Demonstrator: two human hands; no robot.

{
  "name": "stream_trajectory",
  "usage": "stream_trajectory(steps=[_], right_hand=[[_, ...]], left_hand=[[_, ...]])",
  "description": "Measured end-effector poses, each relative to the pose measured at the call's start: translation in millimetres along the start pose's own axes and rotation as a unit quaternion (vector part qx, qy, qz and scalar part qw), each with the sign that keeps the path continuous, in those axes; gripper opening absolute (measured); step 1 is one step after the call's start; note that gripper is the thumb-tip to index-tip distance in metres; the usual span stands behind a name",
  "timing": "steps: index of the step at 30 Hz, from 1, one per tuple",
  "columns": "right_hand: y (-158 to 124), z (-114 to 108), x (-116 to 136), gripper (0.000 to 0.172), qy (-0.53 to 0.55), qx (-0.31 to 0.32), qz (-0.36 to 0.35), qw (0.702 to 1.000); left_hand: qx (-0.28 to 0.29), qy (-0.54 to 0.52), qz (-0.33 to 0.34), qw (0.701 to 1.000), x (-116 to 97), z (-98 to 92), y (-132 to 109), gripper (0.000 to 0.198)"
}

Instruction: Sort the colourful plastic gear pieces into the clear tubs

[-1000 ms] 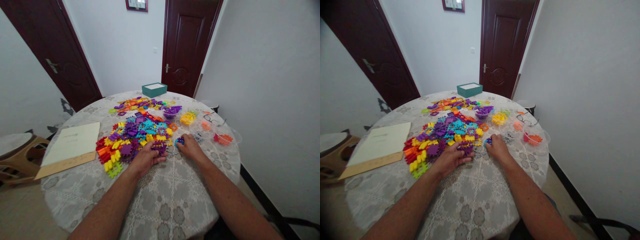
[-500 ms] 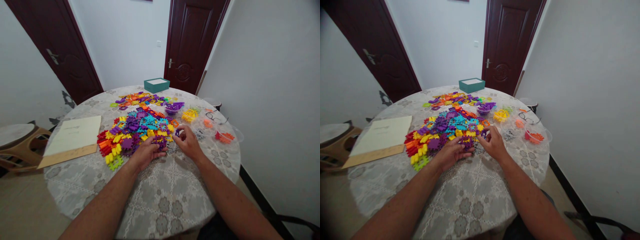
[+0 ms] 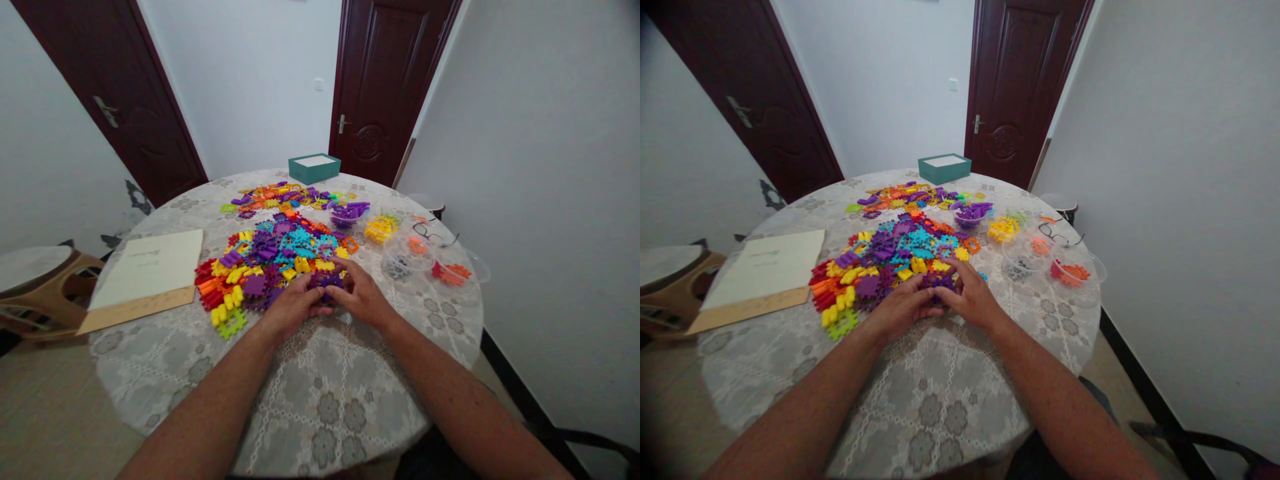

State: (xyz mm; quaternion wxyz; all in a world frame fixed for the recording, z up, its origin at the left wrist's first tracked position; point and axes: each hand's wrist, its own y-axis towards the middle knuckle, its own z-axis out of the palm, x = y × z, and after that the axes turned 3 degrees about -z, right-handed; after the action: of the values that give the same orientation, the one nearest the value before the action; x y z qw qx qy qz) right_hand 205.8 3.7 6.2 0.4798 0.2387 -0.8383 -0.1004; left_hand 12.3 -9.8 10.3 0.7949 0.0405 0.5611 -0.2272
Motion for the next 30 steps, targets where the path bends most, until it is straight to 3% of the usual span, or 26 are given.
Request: stream_trajectory(steps=[2,7,11,15,22,26,30], right_hand=[[2.1,0.5,-5.6,0.048,0.073,0.010,0.057,0.996],[5.7,0.2,-10.6,0.034,0.187,0.044,0.104,0.976],[5.9,-3.9,-4.3,0.032,0.211,0.063,0.152,0.964],[4.9,-5.1,-1.2,0.032,0.188,0.088,0.144,0.968],[3.5,-4.2,-3.3,0.033,0.210,0.069,0.136,0.966],[3.5,-6.9,-5.2,0.031,0.209,0.023,0.136,0.968],[6.9,-13.2,-4.1,0.029,0.182,-0.016,0.130,0.975]], left_hand=[[-0.008,0.002,-0.002,1.000,-1.1,-0.4,-0.1,0.037],[-0.015,0.019,0.002,1.000,-0.6,-2.0,-0.2,0.043],[-0.014,0.038,0.005,0.999,-1.6,-0.8,-0.4,0.044],[-0.013,0.075,0.015,0.997,-4.0,2.0,-1.5,0.040],[-0.019,0.117,0.025,0.993,-3.0,3.6,-1.5,0.043],[-0.035,0.123,0.041,0.991,0.9,3.2,1.5,0.046],[-0.067,0.150,0.051,0.985,3.5,0.7,4.1,0.037]])
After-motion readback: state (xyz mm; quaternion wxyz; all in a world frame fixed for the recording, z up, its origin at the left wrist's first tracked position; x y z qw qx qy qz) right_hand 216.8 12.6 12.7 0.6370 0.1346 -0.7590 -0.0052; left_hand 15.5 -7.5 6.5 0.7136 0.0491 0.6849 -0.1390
